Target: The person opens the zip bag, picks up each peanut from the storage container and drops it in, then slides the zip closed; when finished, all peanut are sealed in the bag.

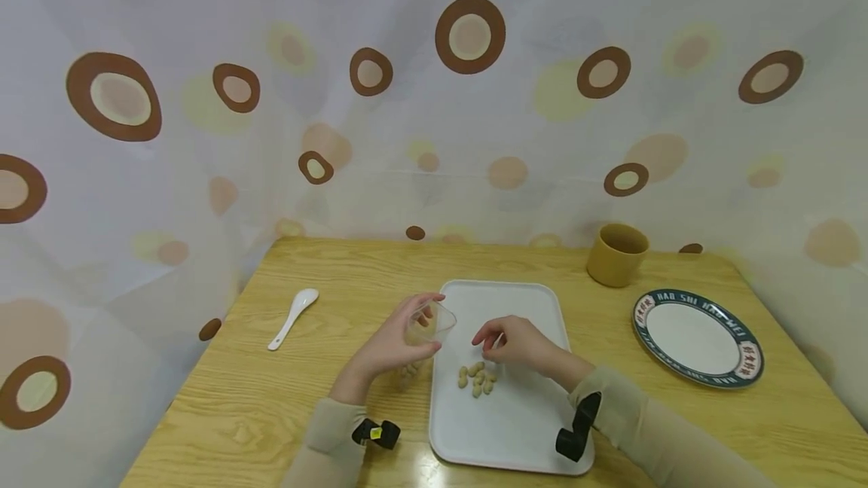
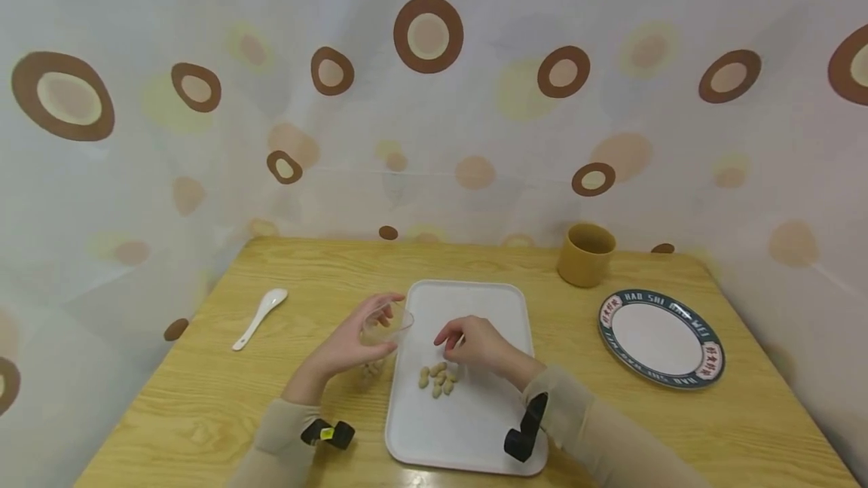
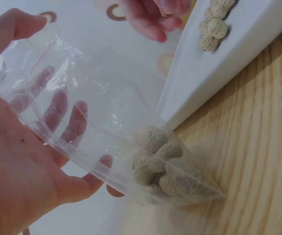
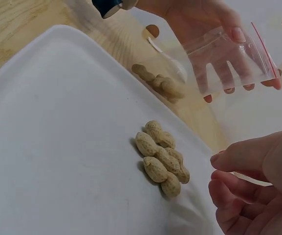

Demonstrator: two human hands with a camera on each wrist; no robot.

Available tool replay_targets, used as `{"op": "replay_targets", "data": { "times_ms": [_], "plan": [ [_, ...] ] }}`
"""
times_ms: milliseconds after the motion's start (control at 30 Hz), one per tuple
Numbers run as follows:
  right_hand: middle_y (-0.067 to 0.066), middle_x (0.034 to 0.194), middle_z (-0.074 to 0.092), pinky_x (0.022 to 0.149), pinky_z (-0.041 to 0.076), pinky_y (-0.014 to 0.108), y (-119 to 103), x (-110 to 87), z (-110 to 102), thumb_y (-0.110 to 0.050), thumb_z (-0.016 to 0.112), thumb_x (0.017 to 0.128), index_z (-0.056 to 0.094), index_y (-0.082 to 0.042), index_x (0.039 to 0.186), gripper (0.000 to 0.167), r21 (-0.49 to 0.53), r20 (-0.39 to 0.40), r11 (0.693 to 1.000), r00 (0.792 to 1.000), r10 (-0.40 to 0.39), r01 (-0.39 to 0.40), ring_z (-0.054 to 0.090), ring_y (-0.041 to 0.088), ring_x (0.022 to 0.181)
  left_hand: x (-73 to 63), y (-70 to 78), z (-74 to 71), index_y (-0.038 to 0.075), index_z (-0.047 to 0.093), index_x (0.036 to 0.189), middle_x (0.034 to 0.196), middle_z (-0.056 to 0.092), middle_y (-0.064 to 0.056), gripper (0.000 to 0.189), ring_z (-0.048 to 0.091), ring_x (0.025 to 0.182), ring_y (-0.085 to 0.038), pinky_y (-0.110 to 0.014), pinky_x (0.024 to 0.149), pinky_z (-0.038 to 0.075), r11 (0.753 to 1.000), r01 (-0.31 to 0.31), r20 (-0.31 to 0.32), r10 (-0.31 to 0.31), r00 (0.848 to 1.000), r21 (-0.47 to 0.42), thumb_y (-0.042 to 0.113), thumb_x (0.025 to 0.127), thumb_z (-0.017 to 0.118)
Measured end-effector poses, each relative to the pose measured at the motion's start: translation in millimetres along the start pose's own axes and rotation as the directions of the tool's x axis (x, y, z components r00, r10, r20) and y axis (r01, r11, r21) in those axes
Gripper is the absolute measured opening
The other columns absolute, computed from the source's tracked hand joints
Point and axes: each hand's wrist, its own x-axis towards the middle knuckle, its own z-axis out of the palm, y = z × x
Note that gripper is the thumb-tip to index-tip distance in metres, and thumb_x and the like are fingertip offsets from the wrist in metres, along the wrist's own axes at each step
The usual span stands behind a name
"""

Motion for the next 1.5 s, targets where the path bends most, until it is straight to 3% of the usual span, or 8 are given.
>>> {"op": "replay_targets", "data": {
  "times_ms": [267,1000,1500],
  "plan": [
    [-0.002,0.079,0.063,0.063,0.045,0.026,7,-3.3,1,-0.004,0.073,0.083,0.074,-0.009,0.097,0.015,-0.034,0.004,0.999,1.000,-0.001,0.001,0.053,0.013,0.072,2.8,1.9,2.8,0.021,0.042,0.147,0.134,0.048,-0.013,0.069,0.049,0.113,-0.023,-0.045,0.094,0.042,1.000,-0.002,-0.004,0.002,1.000,0.007,0.018,0.085,0.072],
    [-0.002,0.075,0.061,0.061,0.045,0.024,11,-1.5,11,-0.004,0.074,0.082,0.076,-0.009,0.090,0.009,-0.004,0.057,1.000,0.998,0.000,0.000,0.053,0.012,0.069,2.1,1.9,2.5,0.022,0.042,0.147,0.130,0.049,-0.009,0.068,0.048,0.113,-0.022,-0.043,0.093,0.043,1.000,0.019,-0.006,-0.019,1.000,0.006,0.019,0.085,0.072],
    [-0.004,0.074,0.062,0.062,0.045,0.025,14,1.8,13,-0.008,0.075,0.083,0.076,-0.013,0.088,0.006,-0.019,0.045,1.000,0.999,0.010,-0.009,0.053,0.012,0.070,0.0,0.1,-0.1,0.021,0.042,0.147,0.133,0.048,-0.009,0.069,0.048,0.113,-0.023,-0.043,0.093,0.043,1.000,0.012,-0.001,-0.012,1.000,0.007,0.019,0.085,0.072]
  ]
}}
